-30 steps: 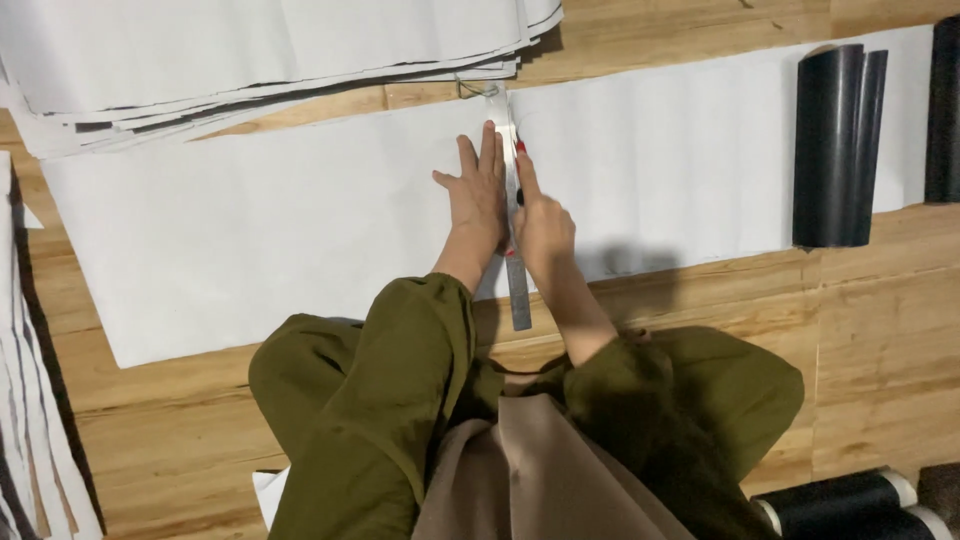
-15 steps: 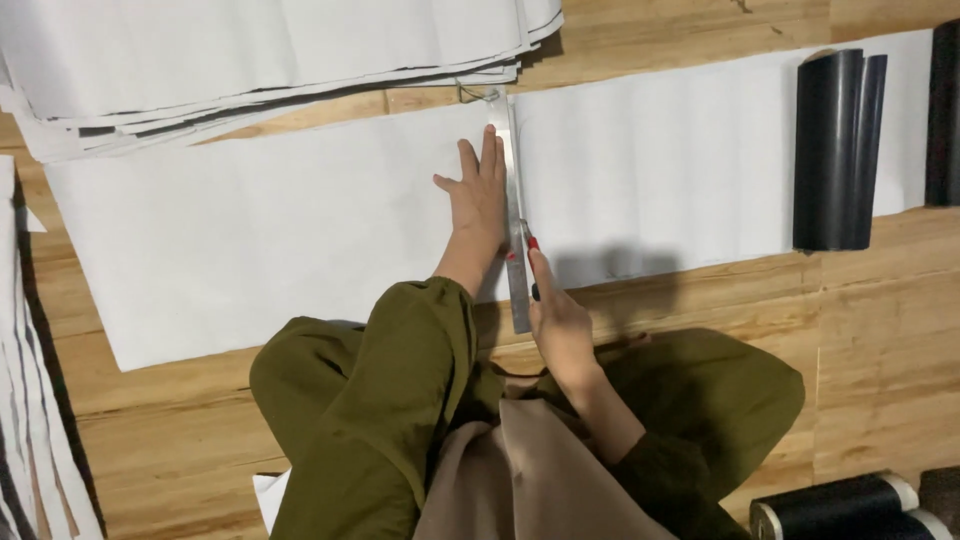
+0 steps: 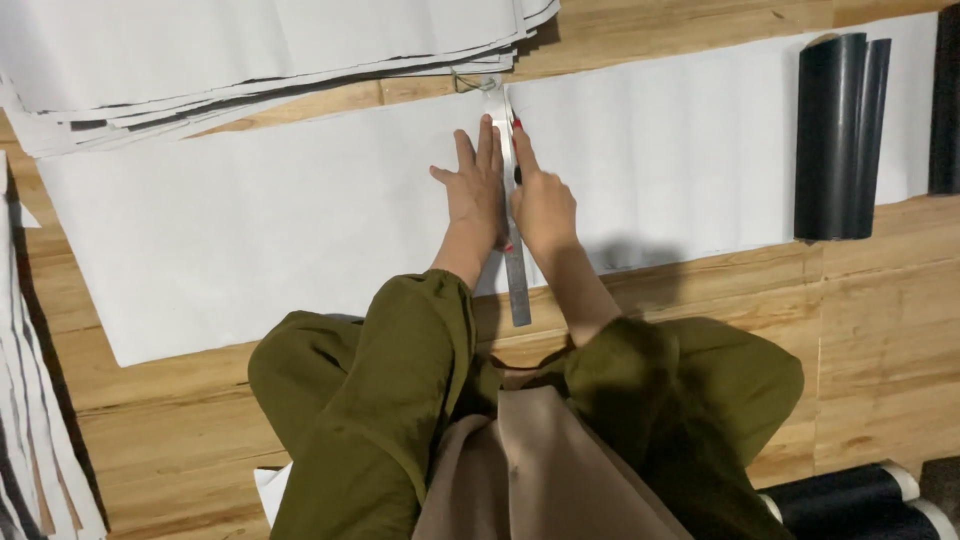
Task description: The person sits on the floor and aligns a large sheet of white paper. They use a metal ruler and a red utility knife to cut the paper into smaller rectangular sections. The person then separates the cut pieces and stacks them.
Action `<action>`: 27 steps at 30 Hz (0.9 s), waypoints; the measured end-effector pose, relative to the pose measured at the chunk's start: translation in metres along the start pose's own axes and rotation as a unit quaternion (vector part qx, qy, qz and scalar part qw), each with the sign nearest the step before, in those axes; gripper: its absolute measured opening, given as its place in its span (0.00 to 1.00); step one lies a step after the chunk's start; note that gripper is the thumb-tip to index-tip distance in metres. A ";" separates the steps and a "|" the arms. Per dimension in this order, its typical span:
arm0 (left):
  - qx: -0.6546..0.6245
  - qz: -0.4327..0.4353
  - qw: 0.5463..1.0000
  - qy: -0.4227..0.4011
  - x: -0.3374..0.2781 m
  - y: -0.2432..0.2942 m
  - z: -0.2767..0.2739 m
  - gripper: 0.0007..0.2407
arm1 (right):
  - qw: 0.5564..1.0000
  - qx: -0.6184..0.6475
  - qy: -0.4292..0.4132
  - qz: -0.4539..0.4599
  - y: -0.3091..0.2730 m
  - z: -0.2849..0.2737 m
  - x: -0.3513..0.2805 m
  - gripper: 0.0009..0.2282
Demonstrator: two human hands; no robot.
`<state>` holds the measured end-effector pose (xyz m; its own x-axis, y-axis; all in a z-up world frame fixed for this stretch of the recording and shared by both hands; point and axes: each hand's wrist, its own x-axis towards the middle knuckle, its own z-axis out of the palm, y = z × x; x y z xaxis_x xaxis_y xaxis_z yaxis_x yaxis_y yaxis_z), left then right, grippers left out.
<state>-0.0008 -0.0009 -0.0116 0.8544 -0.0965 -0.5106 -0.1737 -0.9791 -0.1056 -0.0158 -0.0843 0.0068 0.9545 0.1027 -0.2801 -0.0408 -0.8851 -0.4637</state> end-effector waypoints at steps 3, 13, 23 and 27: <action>0.023 0.000 0.999 0.024 0.026 0.005 0.037 0.42 | 0.998 -0.017 -0.053 0.033 0.016 0.009 -0.062 0.29; 0.083 -0.027 0.996 0.035 0.032 0.008 0.038 0.42 | 0.980 -0.031 -0.170 0.102 0.073 0.040 -0.185 0.31; 0.079 -0.011 0.996 -0.030 0.018 0.004 0.017 0.61 | 0.972 -0.023 -0.197 0.126 0.057 0.029 -0.194 0.33; 0.086 -0.030 0.996 0.023 0.029 0.008 0.036 0.45 | 0.965 -0.024 -0.220 0.142 0.056 0.024 -0.193 0.34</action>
<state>0.0049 -0.0047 -0.0578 0.8872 -0.0501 -0.4587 -0.1984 -0.9389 -0.2813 -0.2094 -0.1423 0.0147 0.6882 0.0274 -0.7250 -0.2572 -0.9252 -0.2791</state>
